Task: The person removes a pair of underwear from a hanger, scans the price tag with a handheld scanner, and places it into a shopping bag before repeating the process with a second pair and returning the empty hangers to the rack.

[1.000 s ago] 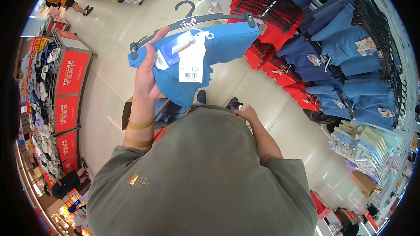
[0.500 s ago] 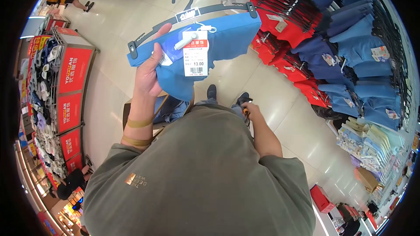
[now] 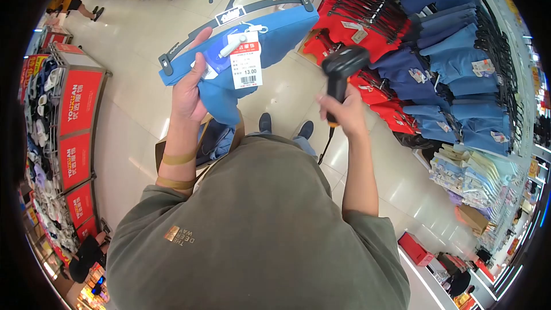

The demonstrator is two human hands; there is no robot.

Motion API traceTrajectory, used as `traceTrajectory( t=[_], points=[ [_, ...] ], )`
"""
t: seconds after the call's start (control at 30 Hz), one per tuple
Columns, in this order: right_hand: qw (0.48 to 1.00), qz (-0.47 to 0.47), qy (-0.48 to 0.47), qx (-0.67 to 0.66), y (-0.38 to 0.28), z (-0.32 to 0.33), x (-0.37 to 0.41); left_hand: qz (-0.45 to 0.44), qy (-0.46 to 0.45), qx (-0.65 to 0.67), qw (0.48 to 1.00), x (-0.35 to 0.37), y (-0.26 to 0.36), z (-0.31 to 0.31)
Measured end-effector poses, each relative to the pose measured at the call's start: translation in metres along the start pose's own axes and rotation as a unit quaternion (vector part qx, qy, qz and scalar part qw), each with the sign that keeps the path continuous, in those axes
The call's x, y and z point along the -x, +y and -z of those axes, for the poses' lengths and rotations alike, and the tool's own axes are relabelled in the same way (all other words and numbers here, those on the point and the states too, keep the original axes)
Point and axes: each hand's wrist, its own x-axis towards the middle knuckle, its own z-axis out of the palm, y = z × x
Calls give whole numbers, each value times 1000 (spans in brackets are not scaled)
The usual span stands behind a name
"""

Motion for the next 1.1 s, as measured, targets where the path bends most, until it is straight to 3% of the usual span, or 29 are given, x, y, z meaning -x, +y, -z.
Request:
traceTrajectory(
  t=[0.03,0.1,0.13,0.27,0.37,0.43,0.63,1.1],
  points=[
    [999,-1,-20,50,-17,-11,12,-2,-2,7,1000,0,1,0],
    [948,131,72,283,-26,-33,29,-10,2,10,1000,0,2,4],
    [940,134,84,303,-35,-42,38,-16,7,4,1000,-1,1,5],
    [997,72,-25,15,-35,-73,78,-30,18,12,999,2,7,14],
    [987,-13,-130,-97,-53,-88,84,-44,15,16,999,-1,3,11],
    [969,8,-194,-151,-39,-86,73,-53,15,8,998,-1,4,11],
    [947,12,-256,-196,-35,-92,59,-79,18,-11,997,-2,7,10],
    [970,-29,-198,-135,-42,-103,65,-85,18,-31,996,3,11,16]
  ],
)
